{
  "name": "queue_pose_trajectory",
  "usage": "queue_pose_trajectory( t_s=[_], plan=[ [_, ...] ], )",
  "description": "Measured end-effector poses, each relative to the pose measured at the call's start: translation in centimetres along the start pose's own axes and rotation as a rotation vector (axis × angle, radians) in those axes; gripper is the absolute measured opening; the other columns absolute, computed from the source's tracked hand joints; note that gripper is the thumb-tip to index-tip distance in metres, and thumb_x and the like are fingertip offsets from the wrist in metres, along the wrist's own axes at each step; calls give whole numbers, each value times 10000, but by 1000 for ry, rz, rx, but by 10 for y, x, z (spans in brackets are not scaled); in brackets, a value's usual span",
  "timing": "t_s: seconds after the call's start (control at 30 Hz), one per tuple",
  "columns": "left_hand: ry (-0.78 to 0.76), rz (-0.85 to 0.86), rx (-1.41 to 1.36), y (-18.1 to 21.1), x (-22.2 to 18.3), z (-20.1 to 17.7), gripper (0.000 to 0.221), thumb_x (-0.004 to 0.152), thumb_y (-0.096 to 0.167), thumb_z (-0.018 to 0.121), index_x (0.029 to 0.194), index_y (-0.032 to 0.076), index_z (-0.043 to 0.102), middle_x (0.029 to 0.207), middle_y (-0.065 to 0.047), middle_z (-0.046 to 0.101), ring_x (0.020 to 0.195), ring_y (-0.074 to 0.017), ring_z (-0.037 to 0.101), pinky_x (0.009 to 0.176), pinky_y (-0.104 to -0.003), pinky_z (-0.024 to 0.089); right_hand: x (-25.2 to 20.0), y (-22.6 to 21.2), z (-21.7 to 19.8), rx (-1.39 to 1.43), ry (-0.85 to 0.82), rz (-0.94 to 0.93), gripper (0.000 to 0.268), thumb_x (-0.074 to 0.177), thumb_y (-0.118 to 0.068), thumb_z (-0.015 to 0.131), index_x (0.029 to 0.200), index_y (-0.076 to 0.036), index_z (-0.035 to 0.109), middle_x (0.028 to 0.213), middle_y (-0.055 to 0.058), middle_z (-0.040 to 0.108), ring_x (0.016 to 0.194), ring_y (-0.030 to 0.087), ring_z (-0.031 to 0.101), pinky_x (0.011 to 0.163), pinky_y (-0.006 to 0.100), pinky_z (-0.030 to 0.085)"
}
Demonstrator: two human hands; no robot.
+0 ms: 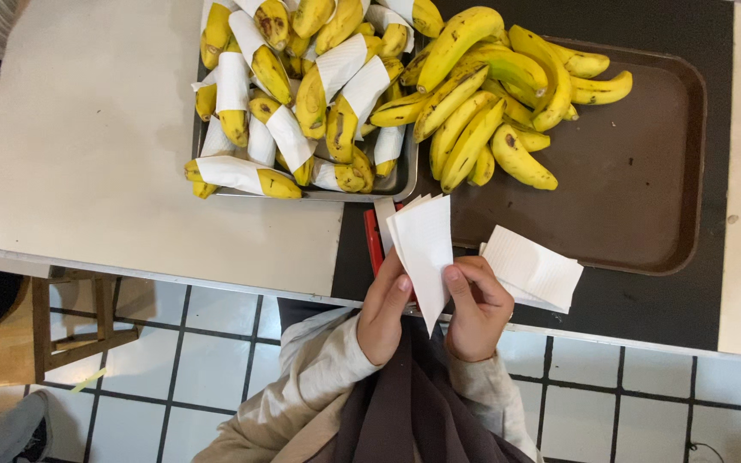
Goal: The person wraps bananas in white paper by hand and secures each wrap with tape from a red dispenser, then places the wrapped items onto a metal tray.
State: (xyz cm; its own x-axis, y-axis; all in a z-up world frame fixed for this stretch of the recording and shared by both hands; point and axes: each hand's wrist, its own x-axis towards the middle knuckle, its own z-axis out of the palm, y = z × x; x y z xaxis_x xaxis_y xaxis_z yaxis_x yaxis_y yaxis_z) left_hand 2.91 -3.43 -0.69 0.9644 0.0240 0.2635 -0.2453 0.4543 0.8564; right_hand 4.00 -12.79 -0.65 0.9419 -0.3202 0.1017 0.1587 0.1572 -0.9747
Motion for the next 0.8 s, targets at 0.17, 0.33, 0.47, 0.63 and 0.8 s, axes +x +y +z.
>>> queue_pose_trajectory(
  t_s=[0.17, 0.33, 0.47, 0.63, 0.8],
  plan=[
    [91, -126, -103, -14, -14, -4, 517, 956, 213, 294, 1365, -91, 208, 1300, -256, 412, 1180, -301, 437, 985, -462, 345, -2, 5, -1, -97, -7, -162, 39, 750, 79, 674, 780, 69, 652, 603, 124, 532, 579, 129, 478, 559, 237, 409],
    [138, -158, -55, 22, 5, 14, 417, 953, 184, 360, 1271, -86, 352, 1136, -200, 529, 1059, -231, 496, 913, -426, 416, -1, -1, -4, -224, -81, -185, 63, 767, 27, 674, 822, 54, 658, 638, 100, 625, 629, 82, 510, 596, 249, 466],
    [315, -238, 6, 30, 5, 5, 287, 952, 160, 336, 1044, -39, 521, 809, -95, 557, 751, -157, 538, 706, -308, 471, 16, -15, 1, -296, -270, -224, 46, 806, -12, 625, 780, -12, 663, 638, 110, 645, 595, 151, 579, 601, 309, 481],
    [271, -183, -143, 41, 11, -9, 421, 953, 142, 268, 1281, -119, 314, 1287, -336, 412, 1181, -428, 431, 952, -542, 383, 79, -38, 18, -638, -449, -510, 100, 814, -20, 623, 897, -52, 671, 777, 101, 641, 703, 271, 607, 654, 353, 469],
    [276, -199, -242, 36, 2, -18, 411, 925, 50, 281, 1289, -139, 282, 1313, -350, 384, 1180, -446, 426, 937, -525, 398, 150, -17, 41, -1117, -568, -900, 279, 788, 54, 646, 1062, 15, 612, 1046, 194, 577, 980, 357, 566, 762, 440, 457]
  ],
)
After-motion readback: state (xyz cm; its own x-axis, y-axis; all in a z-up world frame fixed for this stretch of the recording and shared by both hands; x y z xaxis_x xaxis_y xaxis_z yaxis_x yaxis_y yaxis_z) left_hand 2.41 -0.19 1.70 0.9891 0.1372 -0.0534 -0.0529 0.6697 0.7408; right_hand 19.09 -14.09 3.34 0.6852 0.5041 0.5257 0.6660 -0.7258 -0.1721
